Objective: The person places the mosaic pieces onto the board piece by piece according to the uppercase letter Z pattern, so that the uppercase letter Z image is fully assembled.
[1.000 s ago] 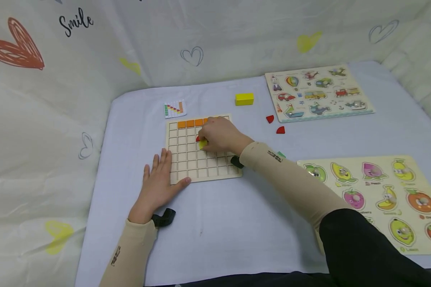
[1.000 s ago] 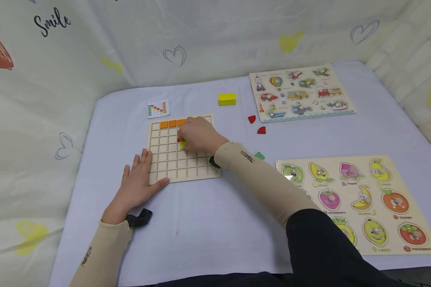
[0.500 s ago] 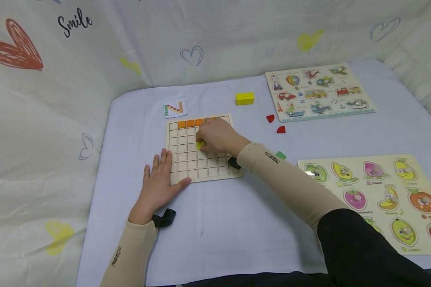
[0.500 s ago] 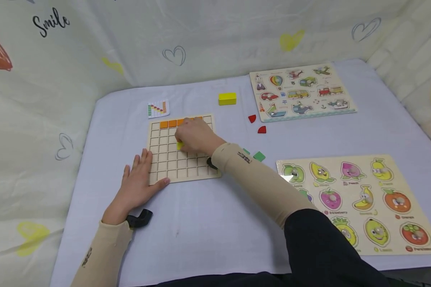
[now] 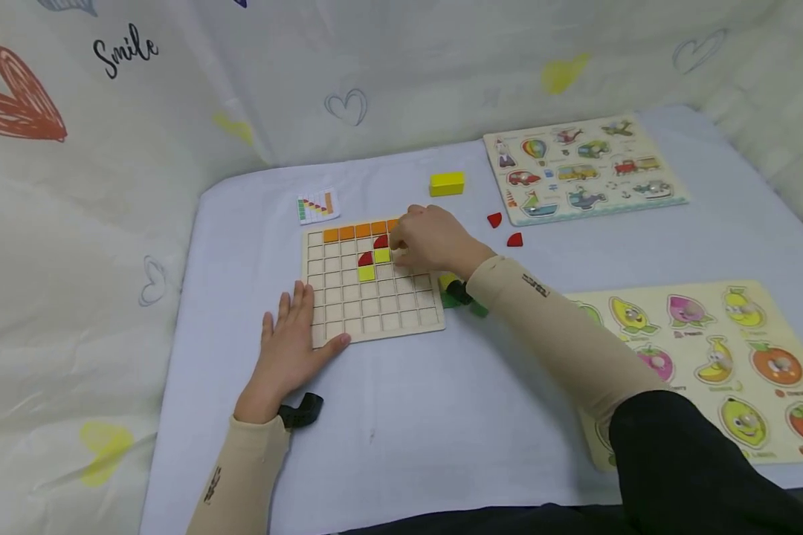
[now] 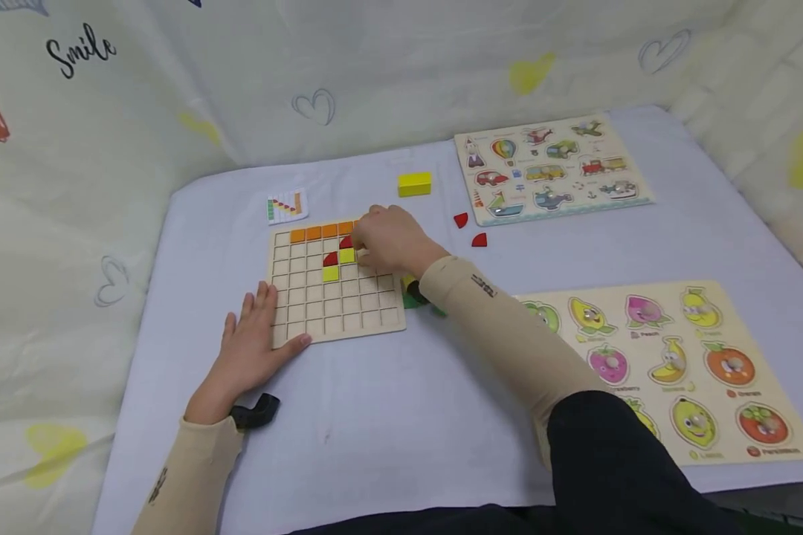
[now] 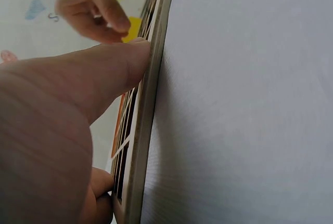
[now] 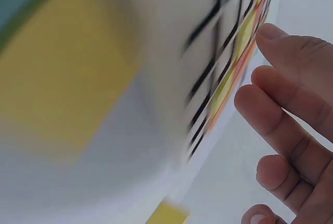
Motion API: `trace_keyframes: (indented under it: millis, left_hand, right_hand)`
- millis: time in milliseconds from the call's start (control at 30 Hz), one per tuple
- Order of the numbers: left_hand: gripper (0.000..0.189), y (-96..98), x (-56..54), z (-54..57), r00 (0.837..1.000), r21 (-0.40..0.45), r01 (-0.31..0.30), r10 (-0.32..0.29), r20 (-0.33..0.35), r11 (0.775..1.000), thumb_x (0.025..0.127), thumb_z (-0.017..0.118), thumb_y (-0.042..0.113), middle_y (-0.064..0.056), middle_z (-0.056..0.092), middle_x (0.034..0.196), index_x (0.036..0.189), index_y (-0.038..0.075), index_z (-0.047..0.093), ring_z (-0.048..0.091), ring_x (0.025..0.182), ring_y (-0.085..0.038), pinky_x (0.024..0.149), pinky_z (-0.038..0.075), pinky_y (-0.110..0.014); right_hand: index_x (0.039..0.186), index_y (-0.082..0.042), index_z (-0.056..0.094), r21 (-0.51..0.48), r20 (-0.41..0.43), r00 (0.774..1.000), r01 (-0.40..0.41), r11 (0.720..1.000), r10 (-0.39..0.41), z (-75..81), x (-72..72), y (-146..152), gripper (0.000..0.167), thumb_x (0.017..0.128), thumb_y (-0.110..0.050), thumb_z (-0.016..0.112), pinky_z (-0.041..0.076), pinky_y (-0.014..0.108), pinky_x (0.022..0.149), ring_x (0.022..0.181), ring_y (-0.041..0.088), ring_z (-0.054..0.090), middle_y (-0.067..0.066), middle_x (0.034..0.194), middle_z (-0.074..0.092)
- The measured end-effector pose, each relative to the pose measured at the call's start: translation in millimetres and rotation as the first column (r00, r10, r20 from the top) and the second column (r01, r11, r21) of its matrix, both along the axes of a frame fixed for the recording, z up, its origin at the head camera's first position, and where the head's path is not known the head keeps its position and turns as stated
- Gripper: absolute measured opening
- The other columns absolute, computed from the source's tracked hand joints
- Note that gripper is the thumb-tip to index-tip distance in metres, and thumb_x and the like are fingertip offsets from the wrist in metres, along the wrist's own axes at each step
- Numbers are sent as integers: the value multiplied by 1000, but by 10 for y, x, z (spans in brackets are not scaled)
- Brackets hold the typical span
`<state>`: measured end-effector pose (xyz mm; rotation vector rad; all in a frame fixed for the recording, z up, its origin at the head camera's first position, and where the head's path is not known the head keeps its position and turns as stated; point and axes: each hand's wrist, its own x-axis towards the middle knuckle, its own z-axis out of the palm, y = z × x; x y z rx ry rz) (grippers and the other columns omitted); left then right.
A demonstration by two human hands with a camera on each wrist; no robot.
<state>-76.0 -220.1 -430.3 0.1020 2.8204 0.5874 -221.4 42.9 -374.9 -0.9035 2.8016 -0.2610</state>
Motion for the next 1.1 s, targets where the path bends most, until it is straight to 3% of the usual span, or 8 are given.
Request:
trace_keyframes:
  millis: [200,400,567,767,967,1100]
  left_hand:
    - [113,6,18,-12,1000,8,2,-2,-9,1000,94,64,64,-10,-8,176,167,7,0,-8,163,-42,126,-5,-71]
    - [114,-5,27,-31,1000,6,1,-1,-10,1000,93,63,66,-9,-9,176,167,7,0,-8,163,-42,126,-5,-71]
    - [114,5,22,-16,1000,3,-3,3,-6,1000,93,64,66,-10,-9,176,167,7,1,-8,163,-42,125,-6,-71]
    - [113,8,21,-6,1000,7,-5,5,-4,1000,93,65,64,-10,-8,176,167,6,1,-8,163,-42,125,-6,-71]
    - [113,1,21,-9,1000,9,-8,8,-11,1000,93,65,64,-10,-8,176,167,6,1,-8,163,-42,125,-5,-71]
    - [114,-2,21,-16,1000,12,-7,7,-16,1000,93,65,64,-10,-8,176,167,7,1,-7,163,-42,125,-5,-71]
  right_hand:
    - [120,-15,78,29,39,993,111,993,-112,-22,-201,485,31,94,-32,75,50,43,99,105,25,60,3,111,76]
    - [126,-11,75,119,58,974,209,971,-217,-39,-384,974,35,96,-29,71,50,48,99,112,30,58,9,120,73]
    - [125,-9,74,143,65,962,255,956,-267,-47,-442,1244,36,95,-29,74,49,51,103,110,32,59,12,120,72]
    - [122,-10,76,129,72,958,266,955,-277,-32,-422,1351,32,95,-27,76,51,50,99,103,31,60,12,116,75]
    - [130,-12,71,56,146,961,229,972,-235,-57,-411,1290,32,98,-12,70,51,49,107,113,31,59,13,126,70]
    - [133,-12,68,69,93,973,207,976,-213,-67,-399,1270,35,98,-17,71,52,48,103,112,31,60,13,123,69]
